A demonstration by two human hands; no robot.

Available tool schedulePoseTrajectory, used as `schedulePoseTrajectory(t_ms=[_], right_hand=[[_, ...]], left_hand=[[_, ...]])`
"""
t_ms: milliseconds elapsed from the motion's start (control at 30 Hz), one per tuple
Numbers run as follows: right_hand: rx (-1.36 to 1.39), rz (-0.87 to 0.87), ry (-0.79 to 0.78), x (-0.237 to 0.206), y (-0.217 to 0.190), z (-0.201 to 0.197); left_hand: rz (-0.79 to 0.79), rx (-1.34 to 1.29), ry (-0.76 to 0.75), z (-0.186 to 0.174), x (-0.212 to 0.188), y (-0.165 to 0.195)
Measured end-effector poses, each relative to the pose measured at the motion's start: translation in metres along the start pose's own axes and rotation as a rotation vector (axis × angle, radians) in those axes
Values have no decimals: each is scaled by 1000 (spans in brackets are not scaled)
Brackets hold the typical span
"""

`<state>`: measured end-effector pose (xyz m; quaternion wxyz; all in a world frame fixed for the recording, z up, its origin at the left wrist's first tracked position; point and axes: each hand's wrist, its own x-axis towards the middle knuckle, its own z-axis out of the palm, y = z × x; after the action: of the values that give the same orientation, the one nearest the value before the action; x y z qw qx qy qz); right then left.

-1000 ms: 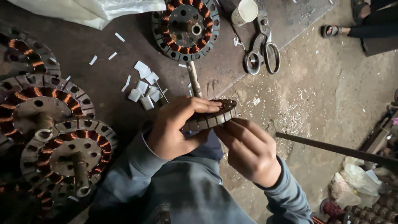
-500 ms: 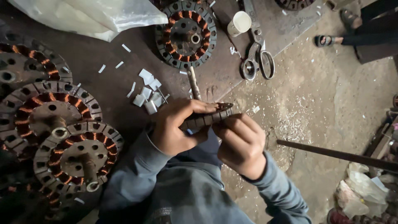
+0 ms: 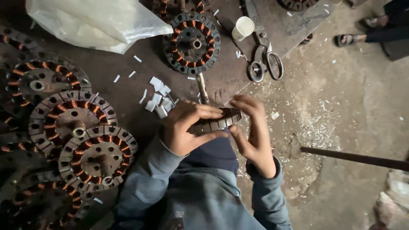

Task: The person inserts small white insulating pieces into slots on a circular copper-wound stator using a screwdriver and shears. They repeatedly pick up the stator, place the pieces, and trim excess material with shears.

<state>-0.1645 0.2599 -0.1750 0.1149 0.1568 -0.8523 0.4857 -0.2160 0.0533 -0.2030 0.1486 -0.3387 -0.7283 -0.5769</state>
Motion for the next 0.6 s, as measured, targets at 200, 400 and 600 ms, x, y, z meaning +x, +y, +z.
schedulePoseTrajectory(t_ms=[200,400,600], right_hand=[[301,-4,-4,-19,36,13],[222,-91,101,-32,51,20],[96,-145,3,-31,53,16]], left_hand=[[66,93,44,11,-8,4],[37,106,32,24,-20,7],[27,92,-44,21,-22,2]])
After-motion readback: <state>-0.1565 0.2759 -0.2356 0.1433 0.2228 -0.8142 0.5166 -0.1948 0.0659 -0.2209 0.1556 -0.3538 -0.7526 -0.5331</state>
